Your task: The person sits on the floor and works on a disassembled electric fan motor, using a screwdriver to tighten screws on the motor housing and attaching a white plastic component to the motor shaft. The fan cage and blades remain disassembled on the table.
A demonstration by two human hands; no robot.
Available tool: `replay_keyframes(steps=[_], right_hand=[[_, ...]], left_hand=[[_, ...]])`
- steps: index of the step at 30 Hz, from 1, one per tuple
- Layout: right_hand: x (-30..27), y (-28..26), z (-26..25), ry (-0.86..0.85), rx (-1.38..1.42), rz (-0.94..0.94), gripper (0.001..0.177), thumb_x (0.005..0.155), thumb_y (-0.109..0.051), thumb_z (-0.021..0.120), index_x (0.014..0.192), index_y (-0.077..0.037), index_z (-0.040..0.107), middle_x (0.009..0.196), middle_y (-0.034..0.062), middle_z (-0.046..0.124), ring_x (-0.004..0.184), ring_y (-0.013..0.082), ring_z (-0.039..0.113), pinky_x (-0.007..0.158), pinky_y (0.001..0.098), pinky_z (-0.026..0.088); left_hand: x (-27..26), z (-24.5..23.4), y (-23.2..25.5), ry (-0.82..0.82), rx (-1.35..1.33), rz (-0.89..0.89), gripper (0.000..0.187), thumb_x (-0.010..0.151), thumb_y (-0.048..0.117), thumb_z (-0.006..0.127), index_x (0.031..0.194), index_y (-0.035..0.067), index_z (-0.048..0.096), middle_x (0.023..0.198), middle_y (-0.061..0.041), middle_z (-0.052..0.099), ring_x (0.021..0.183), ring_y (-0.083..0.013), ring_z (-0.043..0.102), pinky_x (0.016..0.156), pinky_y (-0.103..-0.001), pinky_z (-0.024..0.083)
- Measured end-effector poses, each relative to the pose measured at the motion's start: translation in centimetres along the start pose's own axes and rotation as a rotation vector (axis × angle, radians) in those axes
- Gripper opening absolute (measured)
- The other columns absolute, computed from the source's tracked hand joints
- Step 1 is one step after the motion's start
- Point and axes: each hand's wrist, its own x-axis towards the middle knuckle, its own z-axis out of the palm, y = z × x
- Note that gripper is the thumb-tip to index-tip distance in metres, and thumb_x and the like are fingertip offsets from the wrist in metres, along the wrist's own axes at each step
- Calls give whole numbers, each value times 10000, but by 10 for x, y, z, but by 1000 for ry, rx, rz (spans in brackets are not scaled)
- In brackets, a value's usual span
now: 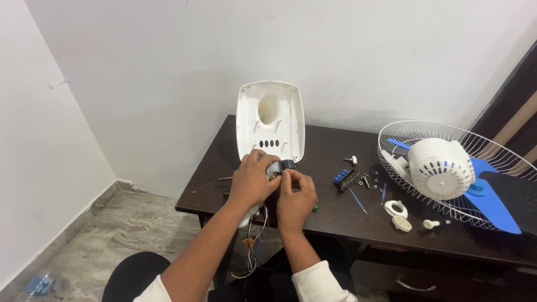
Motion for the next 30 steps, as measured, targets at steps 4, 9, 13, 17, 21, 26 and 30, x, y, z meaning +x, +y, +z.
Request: replay_keyframes(steps=[4,9,13,17,21,26,30], right_hand=[[-1,2,0,-14,-14,-68,127,915,-120,715,949,-6,757,891,65,711,777,161,685,699,305,549],[-1,5,-2,-38,12,-192,131,933,-87,696,1014,-12,766,946,75,694,834,158,676,724,302,542],[4,9,-7,-94,-53,-147,133,905,-70,711,1012,-42,785,851,42,661,716,120,628,643,277,514],[21,13,-18,-205,-42,-45,141,876,-56,735,1001,-40,798,730,10,586,629,83,528,582,257,446],[30,13,-27,-286,-7,-33,134,861,-59,747,981,-32,800,662,-21,555,604,54,485,561,241,414],[28,11,-29,-314,-9,130,133,870,-63,746,986,-33,804,684,-17,555,593,54,487,536,250,410],[28,9,-28,-328,0,162,140,868,-56,751,995,-30,805,680,-6,544,574,66,485,506,259,396]], left_hand=[[-1,1,-2,45,-11,23,426,799,372,751,1197,225,710,1276,-62,566,1232,-272,550,951,-476,513],[0,-1,-4,48,-49,15,426,793,377,750,1195,237,717,1264,-56,579,1238,-269,552,966,-466,513],[1,5,-8,89,-14,54,433,764,338,759,1179,218,728,1271,-62,570,1252,-298,524,1012,-491,444],[2,13,-13,198,4,199,431,753,308,795,1154,163,734,1267,-85,570,1262,-320,514,1064,-518,362],[4,12,-12,129,-60,151,416,748,291,807,1133,151,729,1299,-75,575,1245,-308,531,1065,-491,385],[5,7,-8,79,-84,128,405,737,271,802,1113,142,726,1271,-56,599,1242,-294,546,1076,-462,398],[6,4,-3,55,-78,98,420,738,267,806,1129,143,719,1270,-53,597,1246,-291,542,1072,-457,394]])
